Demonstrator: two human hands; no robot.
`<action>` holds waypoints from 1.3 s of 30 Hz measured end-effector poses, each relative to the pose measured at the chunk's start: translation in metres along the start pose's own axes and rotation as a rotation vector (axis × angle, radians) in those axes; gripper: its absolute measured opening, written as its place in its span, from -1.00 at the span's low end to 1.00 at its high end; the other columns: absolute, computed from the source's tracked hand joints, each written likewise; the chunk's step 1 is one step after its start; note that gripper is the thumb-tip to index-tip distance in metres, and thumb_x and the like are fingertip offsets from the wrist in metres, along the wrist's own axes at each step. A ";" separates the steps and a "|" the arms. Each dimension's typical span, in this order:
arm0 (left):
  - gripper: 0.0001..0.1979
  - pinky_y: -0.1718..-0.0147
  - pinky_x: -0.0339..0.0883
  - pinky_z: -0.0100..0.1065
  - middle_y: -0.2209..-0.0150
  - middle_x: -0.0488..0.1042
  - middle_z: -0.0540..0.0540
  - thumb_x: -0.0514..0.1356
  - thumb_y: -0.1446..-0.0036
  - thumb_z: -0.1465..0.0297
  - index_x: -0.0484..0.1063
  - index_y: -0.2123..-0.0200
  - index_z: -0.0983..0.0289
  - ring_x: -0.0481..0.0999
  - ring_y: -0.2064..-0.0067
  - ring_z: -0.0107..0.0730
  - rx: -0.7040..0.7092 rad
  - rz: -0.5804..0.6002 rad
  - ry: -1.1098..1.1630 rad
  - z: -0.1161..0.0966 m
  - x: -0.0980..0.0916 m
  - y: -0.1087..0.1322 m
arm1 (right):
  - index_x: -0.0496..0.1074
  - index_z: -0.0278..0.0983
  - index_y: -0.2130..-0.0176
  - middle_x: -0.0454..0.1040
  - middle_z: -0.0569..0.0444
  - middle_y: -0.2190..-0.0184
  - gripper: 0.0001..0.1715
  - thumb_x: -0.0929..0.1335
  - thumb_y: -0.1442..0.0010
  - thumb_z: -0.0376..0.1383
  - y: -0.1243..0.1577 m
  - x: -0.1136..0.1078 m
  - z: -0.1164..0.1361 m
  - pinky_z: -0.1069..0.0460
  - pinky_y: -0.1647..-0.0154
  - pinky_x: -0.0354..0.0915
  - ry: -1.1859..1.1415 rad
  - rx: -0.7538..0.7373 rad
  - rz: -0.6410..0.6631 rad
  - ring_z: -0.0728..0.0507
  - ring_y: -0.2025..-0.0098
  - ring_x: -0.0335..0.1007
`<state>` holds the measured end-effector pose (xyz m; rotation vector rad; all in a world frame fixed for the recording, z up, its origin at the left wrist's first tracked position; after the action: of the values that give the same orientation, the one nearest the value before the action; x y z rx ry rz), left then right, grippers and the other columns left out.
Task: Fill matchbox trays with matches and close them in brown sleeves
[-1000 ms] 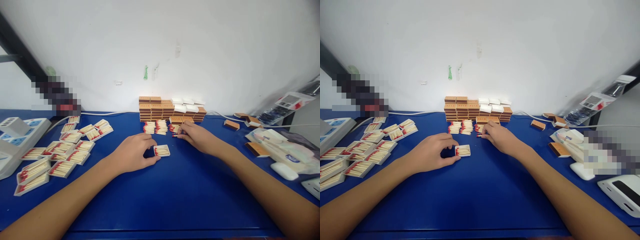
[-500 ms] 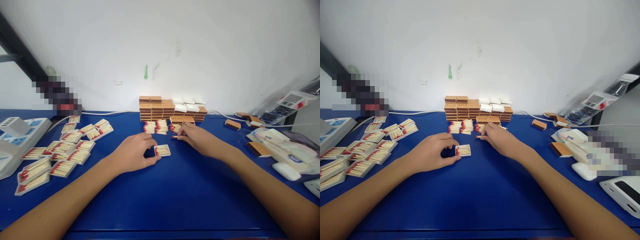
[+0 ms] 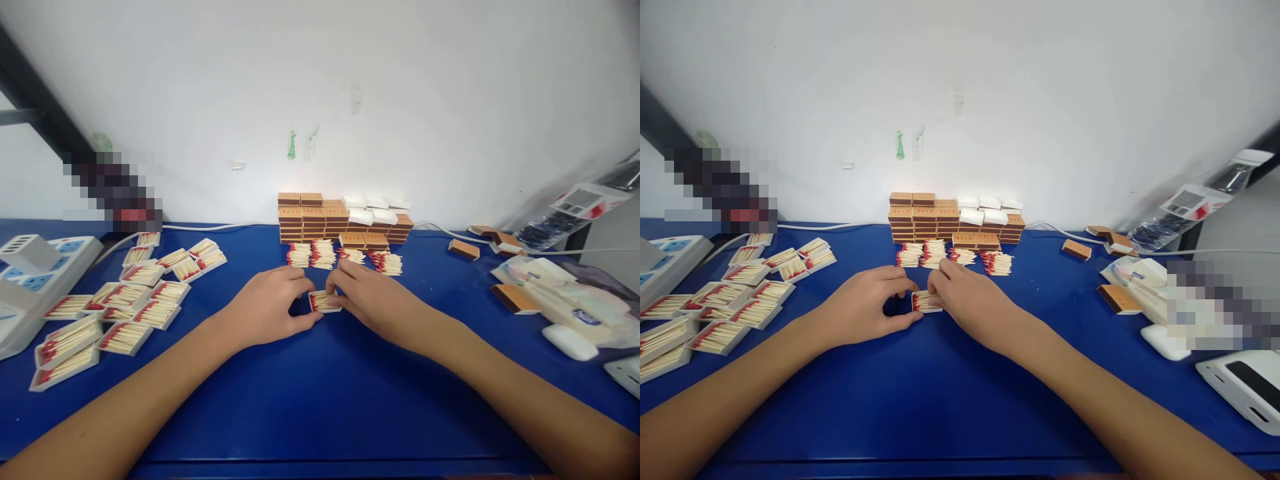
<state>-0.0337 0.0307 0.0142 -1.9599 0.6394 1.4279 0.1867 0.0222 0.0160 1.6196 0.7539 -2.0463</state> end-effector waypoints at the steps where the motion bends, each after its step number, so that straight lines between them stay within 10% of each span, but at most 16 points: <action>1: -0.73 0.21 0.37 -0.23 0.22 0.55 0.08 0.29 -0.29 0.17 0.57 0.12 0.25 0.55 0.15 -0.20 -0.001 0.001 0.007 0.000 0.000 0.000 | 0.41 -0.21 0.16 0.46 -0.02 0.14 -0.90 0.31 -0.47 -0.28 0.000 -0.002 -0.005 -0.02 0.32 0.30 -0.016 0.008 -0.003 -0.16 0.23 0.46; 12: -0.70 0.21 0.38 -0.23 0.21 0.56 0.08 0.29 -0.30 0.16 0.59 0.05 0.24 0.56 0.13 -0.21 -0.013 -0.004 0.044 0.001 -0.001 0.000 | 0.47 -0.21 0.06 0.41 -0.10 0.11 -0.81 0.30 -0.43 -0.21 0.006 -0.005 -0.099 -0.11 0.12 0.35 -0.034 0.137 -0.087 -0.23 0.17 0.41; 39: -0.70 0.23 0.39 -0.25 0.20 0.56 0.09 0.30 -0.29 0.16 0.58 0.05 0.23 0.57 0.14 -0.21 -0.017 0.001 0.035 0.000 -0.002 0.001 | 0.41 -0.22 0.21 0.44 -0.07 0.18 -0.76 0.27 -0.45 -0.17 0.000 0.004 -0.082 -0.11 0.14 0.34 -0.094 0.127 -0.042 -0.21 0.19 0.40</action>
<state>-0.0347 0.0298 0.0158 -2.0022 0.6466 1.4067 0.2467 0.0750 -0.0019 1.5740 0.6417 -2.2233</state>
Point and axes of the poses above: each hand's wrist, its own y-axis away from the middle knuckle, its own x-axis out of the palm, z = x × y, the point moved 1 cm from there along -y, towards the middle knuckle
